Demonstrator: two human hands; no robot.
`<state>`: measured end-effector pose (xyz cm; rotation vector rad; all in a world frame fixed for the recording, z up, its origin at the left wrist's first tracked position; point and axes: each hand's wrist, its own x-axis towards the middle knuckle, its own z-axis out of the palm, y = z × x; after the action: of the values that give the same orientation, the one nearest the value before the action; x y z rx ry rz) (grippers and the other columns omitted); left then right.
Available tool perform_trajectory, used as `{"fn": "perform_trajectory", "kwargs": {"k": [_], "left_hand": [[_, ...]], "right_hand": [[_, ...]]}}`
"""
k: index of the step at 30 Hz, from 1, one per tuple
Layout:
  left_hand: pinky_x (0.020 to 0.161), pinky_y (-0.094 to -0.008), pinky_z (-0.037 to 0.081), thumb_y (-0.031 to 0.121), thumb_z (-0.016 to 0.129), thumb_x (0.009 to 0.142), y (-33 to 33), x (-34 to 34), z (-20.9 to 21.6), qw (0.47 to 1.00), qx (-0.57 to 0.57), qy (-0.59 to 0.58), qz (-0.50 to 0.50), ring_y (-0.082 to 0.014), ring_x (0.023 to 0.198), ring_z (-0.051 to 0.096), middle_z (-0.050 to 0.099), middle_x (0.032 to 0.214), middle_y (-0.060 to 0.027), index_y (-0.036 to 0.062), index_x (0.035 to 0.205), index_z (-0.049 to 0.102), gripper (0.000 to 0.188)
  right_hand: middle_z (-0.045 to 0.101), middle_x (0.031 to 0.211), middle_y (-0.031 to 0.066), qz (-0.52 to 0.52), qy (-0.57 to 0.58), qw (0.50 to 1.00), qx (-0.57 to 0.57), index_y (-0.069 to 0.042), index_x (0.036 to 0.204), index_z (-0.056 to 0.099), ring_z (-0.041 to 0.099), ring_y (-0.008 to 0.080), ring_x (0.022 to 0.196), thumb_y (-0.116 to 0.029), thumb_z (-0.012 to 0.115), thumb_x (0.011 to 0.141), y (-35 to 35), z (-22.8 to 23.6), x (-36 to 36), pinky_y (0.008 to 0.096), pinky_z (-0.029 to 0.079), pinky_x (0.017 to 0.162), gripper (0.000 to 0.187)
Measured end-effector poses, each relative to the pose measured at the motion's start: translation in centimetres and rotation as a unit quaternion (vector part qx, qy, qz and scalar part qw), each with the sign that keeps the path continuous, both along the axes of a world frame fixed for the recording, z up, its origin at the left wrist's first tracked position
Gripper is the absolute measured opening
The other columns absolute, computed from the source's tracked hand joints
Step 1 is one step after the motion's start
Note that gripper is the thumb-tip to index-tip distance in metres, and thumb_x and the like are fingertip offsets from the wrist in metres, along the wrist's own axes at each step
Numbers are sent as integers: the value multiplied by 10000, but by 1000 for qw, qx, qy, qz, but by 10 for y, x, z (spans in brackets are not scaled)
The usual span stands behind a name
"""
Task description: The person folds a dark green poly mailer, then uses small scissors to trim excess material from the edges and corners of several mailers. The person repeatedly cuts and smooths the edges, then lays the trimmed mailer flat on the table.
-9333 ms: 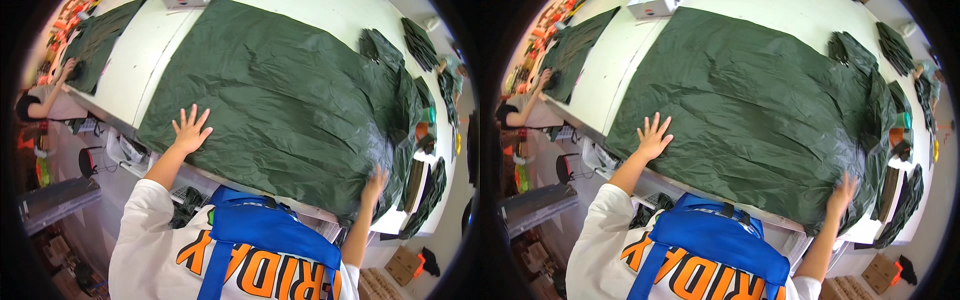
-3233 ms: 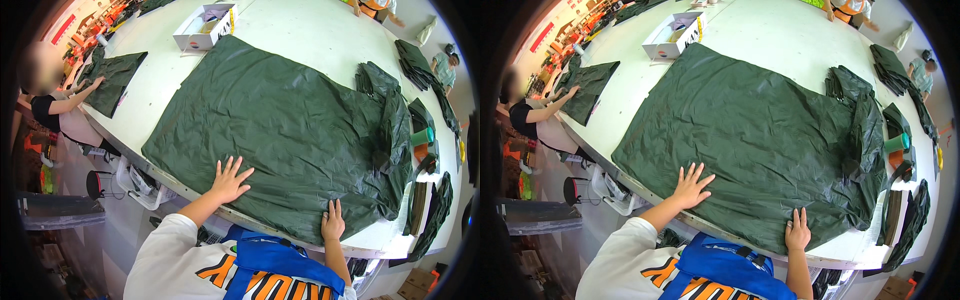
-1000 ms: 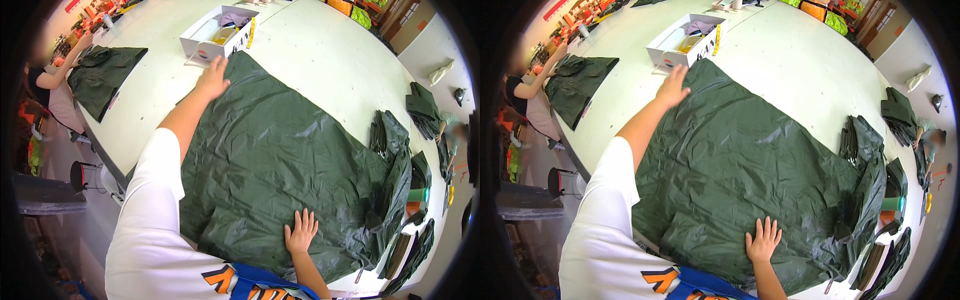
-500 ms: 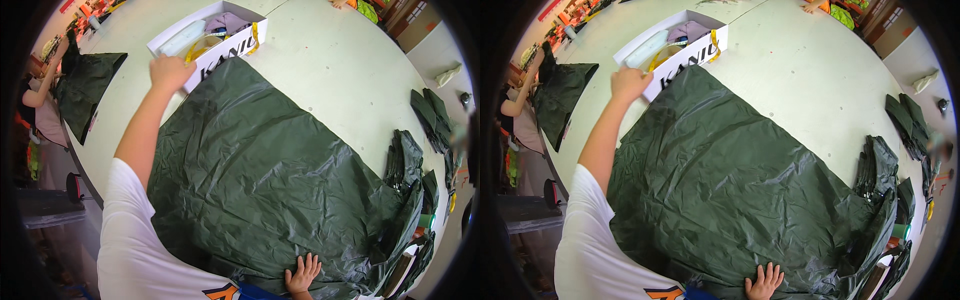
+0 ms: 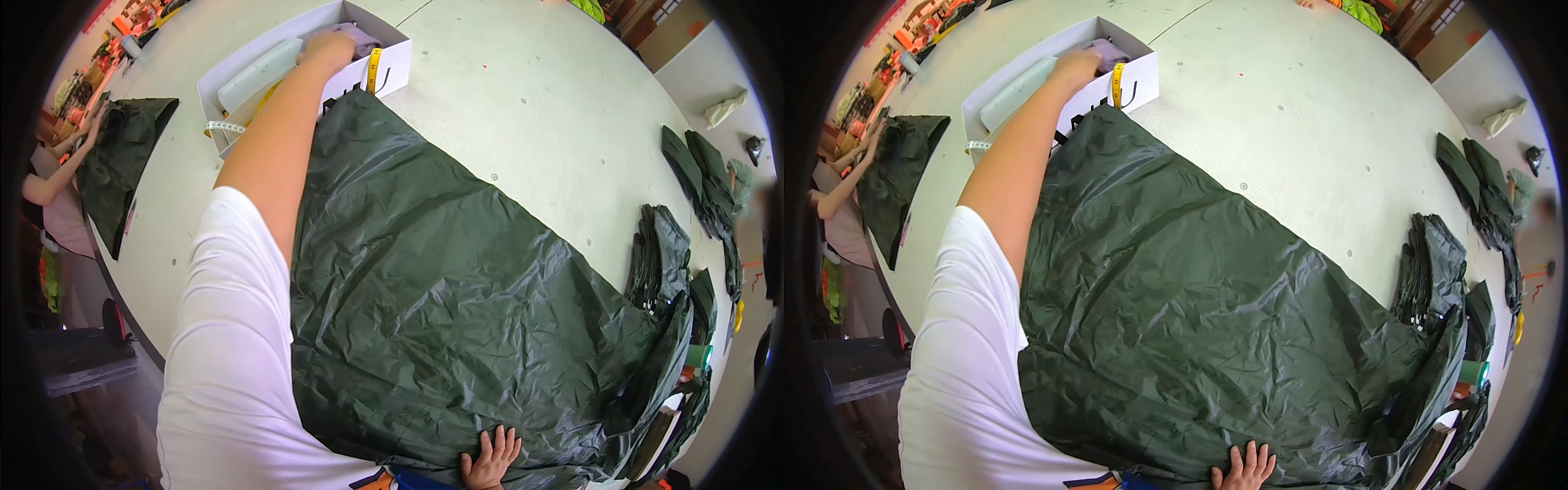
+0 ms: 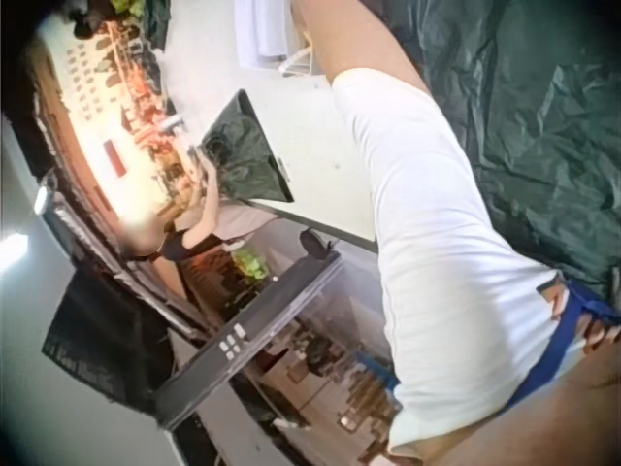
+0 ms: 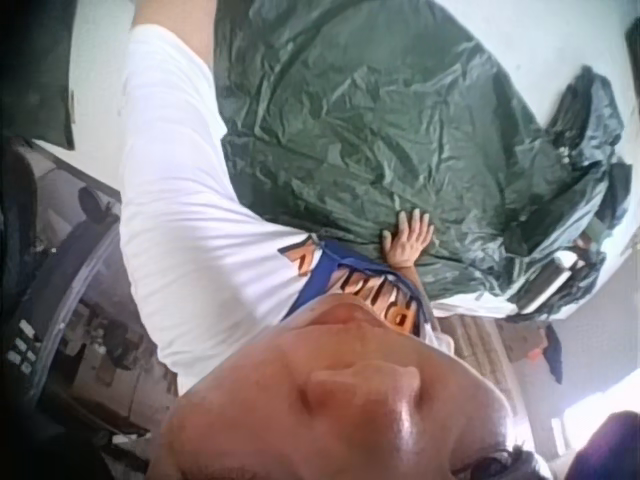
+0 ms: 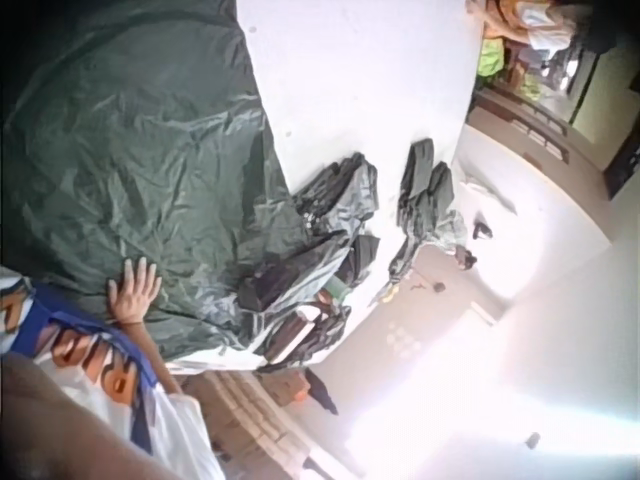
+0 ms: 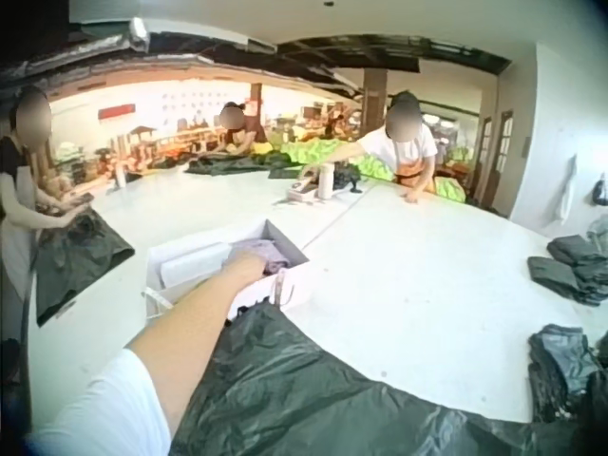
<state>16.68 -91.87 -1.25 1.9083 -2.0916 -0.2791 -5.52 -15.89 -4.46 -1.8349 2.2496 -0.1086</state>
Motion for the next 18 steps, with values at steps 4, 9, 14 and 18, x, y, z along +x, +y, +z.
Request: {"fn": "perform_trajectory", "kwargs": {"k": [4,9,14,18], "left_hand": [[940,-303,424,203,468,969,29,38,45,880,-283,380,-34,-175,1086,567,614,1194,-132,-22,1198,596,346],[1046,-295,317,220,409,1004,156,56,167,756,-391,503,-149,-196,1246,441,465,1359,-115,-10,1317,481,395],[1065,-413,314,337,421,989,283,61,239,647,-267,652,-292,-233,1250,446,484,1353,-115,23,1362,425,487],[1054,-489,351,410,379,979,394,40,236,552,28,788,-271,-291,1257,461,484,1353,-153,1,1361,393,560]], "right_hand": [[379,1424,182,5,1,1000,1,-102,1318,481,292,426,1337,-447,590,809,2,1,-1,608,180,1078,624],[376,1411,201,2,7,1000,19,-64,1256,498,276,460,1329,-417,577,795,2,3,2,613,146,1080,586],[398,1403,183,-19,-9,1000,-14,-84,1257,516,290,418,1334,-401,623,776,6,3,-1,585,153,1088,586],[348,1412,238,-84,-240,956,-145,-2,1350,396,333,417,1307,-228,715,751,-14,31,1,476,247,1091,716]]}}
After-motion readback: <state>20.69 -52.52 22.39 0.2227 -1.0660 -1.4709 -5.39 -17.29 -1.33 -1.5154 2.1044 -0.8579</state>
